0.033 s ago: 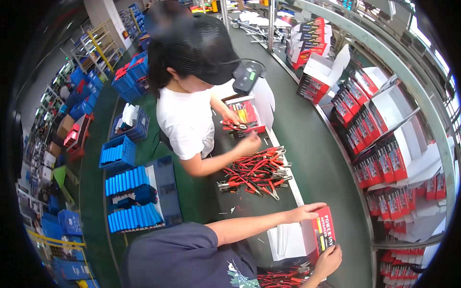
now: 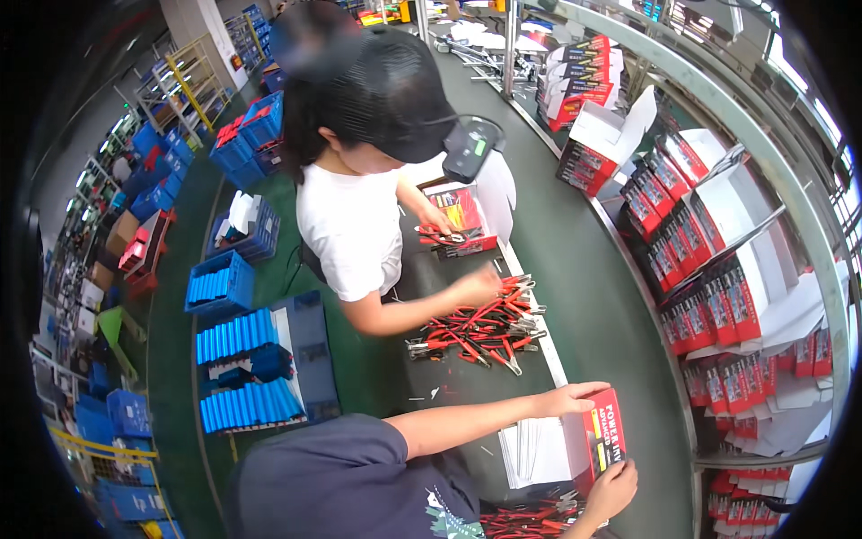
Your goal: The person packages power inverters by placing the inverter, battery cables, and protective inserts into boxes, closing the flaps, and stacking the completed boxes.
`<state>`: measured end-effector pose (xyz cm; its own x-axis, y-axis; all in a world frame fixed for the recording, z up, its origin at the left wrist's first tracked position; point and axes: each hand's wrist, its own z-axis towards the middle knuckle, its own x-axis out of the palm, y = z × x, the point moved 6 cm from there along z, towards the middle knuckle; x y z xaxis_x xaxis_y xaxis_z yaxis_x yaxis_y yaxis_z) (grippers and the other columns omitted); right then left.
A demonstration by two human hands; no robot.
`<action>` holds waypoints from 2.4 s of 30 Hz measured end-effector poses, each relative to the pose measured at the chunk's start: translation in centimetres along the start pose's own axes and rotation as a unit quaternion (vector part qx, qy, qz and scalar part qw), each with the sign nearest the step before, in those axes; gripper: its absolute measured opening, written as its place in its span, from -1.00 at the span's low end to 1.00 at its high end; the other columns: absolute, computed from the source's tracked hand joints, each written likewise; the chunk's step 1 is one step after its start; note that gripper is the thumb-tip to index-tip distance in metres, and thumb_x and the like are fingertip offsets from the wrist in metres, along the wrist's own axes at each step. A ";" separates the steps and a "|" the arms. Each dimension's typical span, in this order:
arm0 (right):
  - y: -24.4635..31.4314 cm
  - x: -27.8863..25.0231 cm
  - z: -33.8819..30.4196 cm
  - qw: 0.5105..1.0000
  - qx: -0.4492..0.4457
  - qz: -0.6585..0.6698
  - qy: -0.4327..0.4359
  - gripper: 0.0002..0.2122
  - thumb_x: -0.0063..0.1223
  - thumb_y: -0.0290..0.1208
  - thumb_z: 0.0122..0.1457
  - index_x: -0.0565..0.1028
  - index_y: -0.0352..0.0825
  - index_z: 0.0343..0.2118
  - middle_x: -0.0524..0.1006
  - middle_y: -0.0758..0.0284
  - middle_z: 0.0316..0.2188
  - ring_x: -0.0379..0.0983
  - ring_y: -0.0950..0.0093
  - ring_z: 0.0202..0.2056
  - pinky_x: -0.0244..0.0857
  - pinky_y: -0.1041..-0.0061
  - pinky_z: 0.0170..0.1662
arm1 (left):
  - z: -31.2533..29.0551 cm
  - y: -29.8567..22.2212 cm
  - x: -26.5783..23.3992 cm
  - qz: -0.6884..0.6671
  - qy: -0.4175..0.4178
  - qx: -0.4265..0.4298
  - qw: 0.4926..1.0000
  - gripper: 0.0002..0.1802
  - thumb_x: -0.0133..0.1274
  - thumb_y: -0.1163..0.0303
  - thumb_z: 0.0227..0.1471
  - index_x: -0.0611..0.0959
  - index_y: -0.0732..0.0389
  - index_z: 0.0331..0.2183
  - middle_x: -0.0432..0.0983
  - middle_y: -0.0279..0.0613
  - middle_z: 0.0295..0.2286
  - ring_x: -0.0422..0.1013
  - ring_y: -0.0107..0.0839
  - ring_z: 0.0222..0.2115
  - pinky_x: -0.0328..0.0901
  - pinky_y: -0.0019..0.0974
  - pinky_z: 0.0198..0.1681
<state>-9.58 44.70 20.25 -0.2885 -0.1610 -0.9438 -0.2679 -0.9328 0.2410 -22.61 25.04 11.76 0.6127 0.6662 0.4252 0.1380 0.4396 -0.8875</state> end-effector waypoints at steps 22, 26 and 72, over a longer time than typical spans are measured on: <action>-7.7 -3.3 -25.1 0.836 0.327 0.441 0.008 -0.62 -0.07 -0.15 0.41 0.46 -0.45 -0.04 0.51 0.32 -0.29 0.39 0.54 -0.29 0.35 0.54 -0.23 | -16.9 -14.2 9.1 0.435 -0.047 0.067 0.897 -0.04 0.31 0.11 -0.01 0.24 0.46 0.21 0.31 0.34 0.10 0.30 0.14 0.15 0.21 -0.06 0.22; -3.6 -4.8 -29.6 0.875 0.273 0.380 0.122 -0.75 -0.03 -0.36 0.35 0.50 -0.46 -0.10 0.54 0.42 -0.42 0.38 0.59 -0.42 0.33 0.52 -0.29 | -22.1 -16.7 8.4 0.409 -0.031 -0.161 0.897 -0.01 0.35 0.15 -0.09 0.21 0.31 0.24 0.42 0.22 0.04 0.43 0.04 0.06 0.33 -0.15 0.11; 1.0 9.3 -23.3 0.814 0.256 0.521 -0.027 -0.74 -0.02 -0.51 0.32 0.40 -0.53 0.01 0.49 0.17 -0.07 0.42 0.40 -0.03 0.27 0.44 0.10 | -27.0 -3.9 -4.6 0.573 -0.280 -0.120 0.761 -0.36 0.18 0.05 0.08 0.51 0.34 0.02 0.42 0.12 -0.01 0.33 0.04 0.07 0.25 -0.11 0.16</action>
<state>8.86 34.74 6.41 -0.6410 -0.7507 -0.1597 -0.1962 -0.0409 0.9797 -4.98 3.98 8.46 0.0194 0.7114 -0.7025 -0.0572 -0.7007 -0.7112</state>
